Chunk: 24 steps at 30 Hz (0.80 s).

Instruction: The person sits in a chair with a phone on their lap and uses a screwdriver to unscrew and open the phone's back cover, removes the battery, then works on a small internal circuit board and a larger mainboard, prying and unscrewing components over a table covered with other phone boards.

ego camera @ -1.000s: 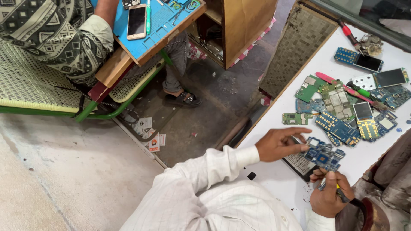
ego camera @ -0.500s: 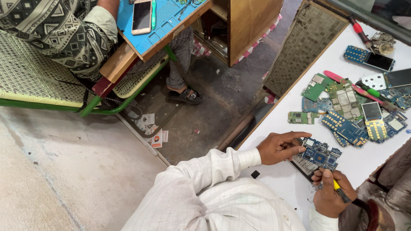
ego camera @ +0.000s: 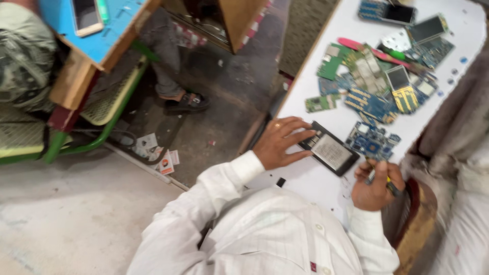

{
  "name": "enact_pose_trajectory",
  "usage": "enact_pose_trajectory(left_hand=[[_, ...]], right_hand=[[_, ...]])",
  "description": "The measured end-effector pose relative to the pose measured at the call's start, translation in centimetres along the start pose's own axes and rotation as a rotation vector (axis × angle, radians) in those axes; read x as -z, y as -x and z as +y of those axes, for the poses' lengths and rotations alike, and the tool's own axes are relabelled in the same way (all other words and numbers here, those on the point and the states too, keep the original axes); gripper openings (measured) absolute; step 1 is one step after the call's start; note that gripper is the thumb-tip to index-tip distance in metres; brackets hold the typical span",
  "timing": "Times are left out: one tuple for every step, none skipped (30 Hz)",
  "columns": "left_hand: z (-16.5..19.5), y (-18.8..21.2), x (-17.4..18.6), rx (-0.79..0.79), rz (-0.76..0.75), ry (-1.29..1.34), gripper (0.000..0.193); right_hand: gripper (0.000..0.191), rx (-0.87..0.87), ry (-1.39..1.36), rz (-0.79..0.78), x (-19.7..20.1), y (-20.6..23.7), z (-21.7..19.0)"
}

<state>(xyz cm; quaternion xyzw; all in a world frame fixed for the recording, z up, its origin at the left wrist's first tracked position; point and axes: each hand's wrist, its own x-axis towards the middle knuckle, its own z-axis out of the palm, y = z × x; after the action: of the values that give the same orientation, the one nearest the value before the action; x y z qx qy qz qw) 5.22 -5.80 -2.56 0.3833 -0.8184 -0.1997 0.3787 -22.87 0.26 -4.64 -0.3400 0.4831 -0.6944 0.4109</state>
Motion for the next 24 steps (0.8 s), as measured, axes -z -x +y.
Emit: enact_pose_trajectory(left_hand=[[-0.2, 0.3, 0.3, -0.007, -0.050, -0.048, 0.062], [-0.1, 0.6, 0.3, -0.013, -0.099, -0.101, 0.066], [0.0, 0.6, 0.2, 0.005, -0.123, -0.126, 0.068], [0.2, 0.7, 0.1, 0.024, -0.145, -0.154, 0.069], [0.3, 0.6, 0.0, 0.043, -0.165, -0.185, 0.071], [0.3, 0.5, -0.1, 0.029, -0.159, -0.198, 0.071], [0.3, 0.4, -0.3, 0.018, -0.151, -0.210, 0.071], [0.3, 0.2, -0.5, 0.005, -0.142, -0.222, 0.071], [0.2, -0.1, -0.8, -0.003, -0.160, -0.222, 0.071], [0.1, -0.4, -1.2, -0.011, -0.181, -0.222, 0.072], [0.1, -0.5, -1.6, -0.015, -0.203, -0.221, 0.072], [0.1, -0.7, -2.0, -0.022, -0.225, -0.219, 0.073], [0.1, -1.0, -2.4, -0.029, -0.246, -0.219, 0.074], [0.1, -1.4, -2.8, -0.034, -0.264, -0.226, 0.075], [0.1, -1.5, -2.9, -0.038, -0.264, -0.232, 0.074], [0.3, -1.7, -3.0, -0.040, -0.260, -0.246, 0.073], [0.3, -1.9, -2.8, -0.038, -0.254, -0.265, 0.071], [0.4, -2.2, -2.7, -0.034, -0.256, -0.276, 0.070], [0.5, -2.5, -2.6, -0.028, -0.258, -0.281, 0.070], [0.6, -2.9, -2.5, -0.025, -0.261, -0.283, 0.069], [0.8, -3.2, -2.4, -0.016, -0.249, -0.311, 0.069], [1.0, -3.5, -2.4, -0.012, -0.240, -0.335, 0.069], [1.1, -3.7, -2.3, -0.014, -0.234, -0.353, 0.069], [1.2, -3.9, -2.3, -0.005, -0.231, -0.370, 0.069]], right_hand=[[0.027, -0.004, -0.014, -0.003, 0.1, 0.0, 0.0], [0.027, -0.004, -0.017, 0.004, 0.1, 0.0, -0.1], [0.027, -0.004, -0.022, 0.006, 0.1, 0.1, -0.2], [0.027, -0.004, -0.029, 0.003, 0.1, 0.1, -0.3], [0.027, 0.001, -0.031, -0.004, 0.0, 0.1, -0.4], [0.026, 0.006, -0.034, -0.013, -0.1, 0.1, -0.4], [0.026, 0.009, -0.035, -0.024, -0.1, 0.1, -0.5], [0.027, 0.004, -0.032, -0.019, -0.2, 0.2, -0.5], [0.027, 0.003, -0.032, -0.014, -0.2, 0.1, -0.5], [0.027, 0.001, -0.033, -0.007, -0.2, 0.1, -0.4], [0.028, -0.003, -0.019, -0.005, 0.0, 0.3, -0.4], [0.028, -0.008, -0.007, -0.006, 0.1, 0.3, -0.4], [0.029, -0.012, 0.003, -0.007, 0.2, 0.4, -0.4], [0.030, -0.008, 0.006, 0.006, 0.3, 0.5, -0.4], [0.030, -0.003, 0.001, 0.009, 0.3, 0.6, -0.5], [0.030, 0.003, -0.011, 0.007, 0.2, 0.6, -0.5], [0.033, 0.006, -0.016, -0.002, -0.1, 0.6, -0.4], [0.035, 0.006, -0.018, -0.011, -0.2, 0.8, -0.4], [0.036, 0.024, -0.043, -0.033, -0.3, 0.8, -0.4], [0.036, 0.044, -0.066, -0.051, -0.5, 0.8, -0.3], [0.037, 0.043, -0.049, -0.055, -0.6, 1.0, -0.2], [0.038, 0.045, -0.029, -0.053, -0.6, 1.1, -0.3], [0.039, 0.050, -0.006, -0.045, -0.6, 1.1, -0.3], [0.039, 0.053, -0.003, -0.059, -0.5, 1.1, -0.3]])
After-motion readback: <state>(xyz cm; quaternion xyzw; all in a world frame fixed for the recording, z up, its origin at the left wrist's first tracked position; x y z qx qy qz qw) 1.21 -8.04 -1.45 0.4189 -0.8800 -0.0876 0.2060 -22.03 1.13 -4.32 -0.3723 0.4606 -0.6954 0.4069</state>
